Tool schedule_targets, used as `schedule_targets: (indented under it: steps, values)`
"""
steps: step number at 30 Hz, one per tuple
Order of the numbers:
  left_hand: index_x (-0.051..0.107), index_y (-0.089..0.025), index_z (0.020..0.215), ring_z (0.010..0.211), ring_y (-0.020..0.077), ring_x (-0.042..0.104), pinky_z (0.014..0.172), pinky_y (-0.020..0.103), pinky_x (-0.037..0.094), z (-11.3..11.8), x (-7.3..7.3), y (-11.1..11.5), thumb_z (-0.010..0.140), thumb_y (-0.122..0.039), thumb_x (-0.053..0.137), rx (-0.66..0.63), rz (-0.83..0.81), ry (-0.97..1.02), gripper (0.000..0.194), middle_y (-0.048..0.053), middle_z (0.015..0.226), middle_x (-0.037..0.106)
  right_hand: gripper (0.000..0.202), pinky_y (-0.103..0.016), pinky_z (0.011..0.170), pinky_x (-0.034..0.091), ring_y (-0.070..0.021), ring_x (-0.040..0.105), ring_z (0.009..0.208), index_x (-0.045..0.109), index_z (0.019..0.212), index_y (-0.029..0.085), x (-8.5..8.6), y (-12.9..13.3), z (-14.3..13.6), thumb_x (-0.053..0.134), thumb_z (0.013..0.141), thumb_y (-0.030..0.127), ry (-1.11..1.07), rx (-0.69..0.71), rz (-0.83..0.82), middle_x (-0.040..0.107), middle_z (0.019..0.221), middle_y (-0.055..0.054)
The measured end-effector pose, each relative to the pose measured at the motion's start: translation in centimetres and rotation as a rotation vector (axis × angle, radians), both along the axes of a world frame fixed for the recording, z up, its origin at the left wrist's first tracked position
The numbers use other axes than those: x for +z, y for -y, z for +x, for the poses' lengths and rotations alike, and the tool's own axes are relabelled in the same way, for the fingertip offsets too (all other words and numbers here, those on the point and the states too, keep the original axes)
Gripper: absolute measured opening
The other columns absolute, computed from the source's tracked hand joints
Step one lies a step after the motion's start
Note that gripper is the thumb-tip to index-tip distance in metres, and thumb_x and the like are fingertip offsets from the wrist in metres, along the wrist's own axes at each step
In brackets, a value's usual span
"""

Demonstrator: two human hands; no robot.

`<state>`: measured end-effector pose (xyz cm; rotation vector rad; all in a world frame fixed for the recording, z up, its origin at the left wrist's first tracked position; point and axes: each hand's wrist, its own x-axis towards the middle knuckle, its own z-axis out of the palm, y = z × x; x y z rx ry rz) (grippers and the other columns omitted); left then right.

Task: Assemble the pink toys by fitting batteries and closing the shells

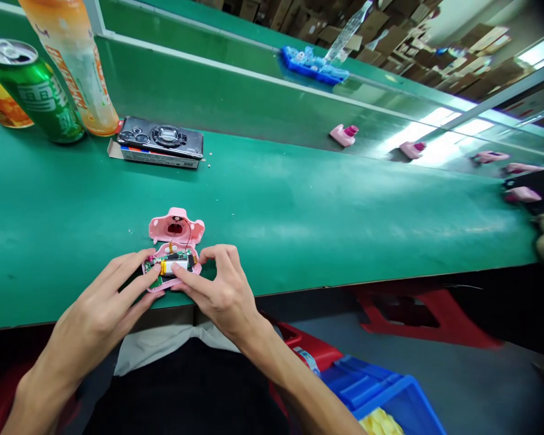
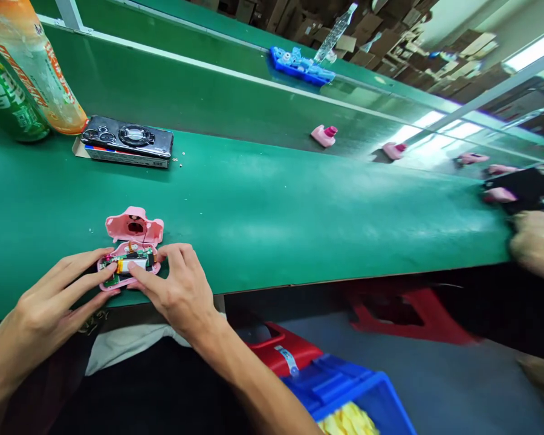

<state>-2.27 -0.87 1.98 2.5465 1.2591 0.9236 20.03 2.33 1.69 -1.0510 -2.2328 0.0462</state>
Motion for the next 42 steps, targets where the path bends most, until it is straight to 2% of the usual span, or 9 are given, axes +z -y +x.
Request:
schedule_targets:
  steps: [5, 9, 13, 15, 17, 24, 29, 34, 42]
  values:
    - [0.06, -0.013, 0.124, 0.124, 0.0274, 0.06, 0.105, 0.041, 0.052, 0.1, -0.2, 0.1, 0.098, -0.014, 0.063, 0.019, 0.071, -0.015, 0.027, 0.016, 0.135, 0.061, 0.021, -0.032, 0.07, 0.051, -0.0187, 0.051, 0.081, 0.081, 0.101, 0.022, -0.8, 1.7, 0.3, 0.075, 0.093, 0.04, -0.116, -0.156, 0.133, 0.053, 0.083, -0.006]
    - [0.059, -0.016, 0.121, 0.127, 0.0261, 0.058, 0.102, 0.039, 0.053, 0.3, -0.2, 0.1, 0.102, -0.019, 0.057, 0.035, 0.02, 0.02, 0.02, 0.015, 0.136, 0.06, 0.035, -0.031, 0.069, 0.051, -0.0177, 0.058, 0.08, 0.081, 0.101, 0.02, 2.3, -1.6, 1.0, 0.058, 0.103, 0.046, -0.32, -0.241, 0.048, 0.061, 0.089, -0.008]
    - [0.058, -0.018, 0.115, 0.124, 0.0284, 0.059, 0.1, 0.043, 0.054, 0.5, -0.3, 0.2, 0.102, -0.023, 0.056, 0.078, 0.042, -0.005, 0.014, 0.015, 0.134, 0.061, 0.061, -0.029, 0.065, 0.048, -0.0144, 0.056, 0.06, 0.077, 0.073, 0.016, 7.9, -10.3, -1.8, 0.047, 0.103, 0.059, 0.108, -0.12, -0.54, 0.061, 0.062, -0.004]
    - [0.057, -0.019, 0.113, 0.122, 0.0295, 0.06, 0.099, 0.045, 0.054, 0.6, -0.3, 0.2, 0.102, -0.024, 0.056, 0.097, 0.064, -0.024, 0.012, 0.015, 0.132, 0.061, 0.061, -0.029, 0.059, 0.046, -0.0135, 0.053, 0.053, 0.074, 0.067, 0.015, 9.9, -14.0, -4.2, 0.059, 0.094, 0.067, 0.544, 0.002, -0.937, 0.059, 0.057, -0.003]
    - [0.057, -0.019, 0.113, 0.12, 0.0304, 0.06, 0.098, 0.047, 0.054, 0.7, -0.4, 0.2, 0.102, -0.026, 0.056, 0.117, 0.056, -0.036, 0.013, 0.015, 0.131, 0.061, 0.051, -0.028, 0.052, 0.043, -0.0129, 0.05, 0.05, 0.075, 0.068, 0.015, 11.0, -16.1, -6.4, 0.078, 0.08, 0.065, 0.653, 0.018, -1.046, 0.059, 0.057, -0.003]
    - [0.063, -0.024, 0.109, 0.123, 0.0272, 0.061, 0.101, 0.043, 0.051, 0.3, -0.5, 0.5, 0.1, -0.034, 0.062, 0.13, -0.066, 0.188, 0.014, 0.01, 0.133, 0.062, 0.038, -0.024, 0.049, 0.037, -0.0113, 0.054, 0.053, 0.077, 0.073, 0.011, 12.8, -14.3, -7.8, 0.091, 0.071, 0.047, 0.841, 0.096, -1.054, 0.063, 0.062, -0.003]
    - [0.064, -0.023, 0.109, 0.117, 0.0224, 0.063, 0.102, 0.035, 0.052, 0.4, 0.5, -0.1, 0.096, -0.039, 0.064, 0.189, -0.18, 0.758, 0.02, 0.007, 0.121, 0.064, 0.011, -0.021, 0.057, 0.042, -0.0109, 0.058, 0.066, 0.082, 0.087, 0.016, 16.0, -12.3, -4.4, 0.077, 0.086, 0.026, 0.634, 0.385, -0.779, 0.07, 0.072, 0.001]
    - [0.061, -0.025, 0.114, 0.102, 0.015, 0.067, 0.087, 0.025, 0.058, 2.3, 2.3, -2.2, 0.098, -0.042, 0.06, 0.168, -0.226, 1.333, 0.023, 0.003, 0.115, 0.063, 0.024, -0.021, 0.073, 0.045, -0.0122, 0.061, 0.085, 0.081, 0.107, 0.017, 18.5, -10.4, -2.8, 0.072, 0.086, 0.01, 0.366, 0.636, -0.563, 0.075, 0.096, 0.001]
    - [0.063, -0.02, 0.129, 0.116, 0.0239, 0.069, 0.091, 0.037, 0.063, 4.3, 4.7, -3.9, 0.101, -0.054, 0.054, -0.043, -0.336, 1.279, 0.044, 0.012, 0.13, 0.067, 0.026, -0.02, 0.068, 0.043, -0.0102, 0.062, 0.074, 0.08, 0.107, 0.019, 20.8, -11.9, -3.0, 0.08, 0.081, 0.016, 0.414, 0.703, -0.732, 0.071, 0.078, 0.007]
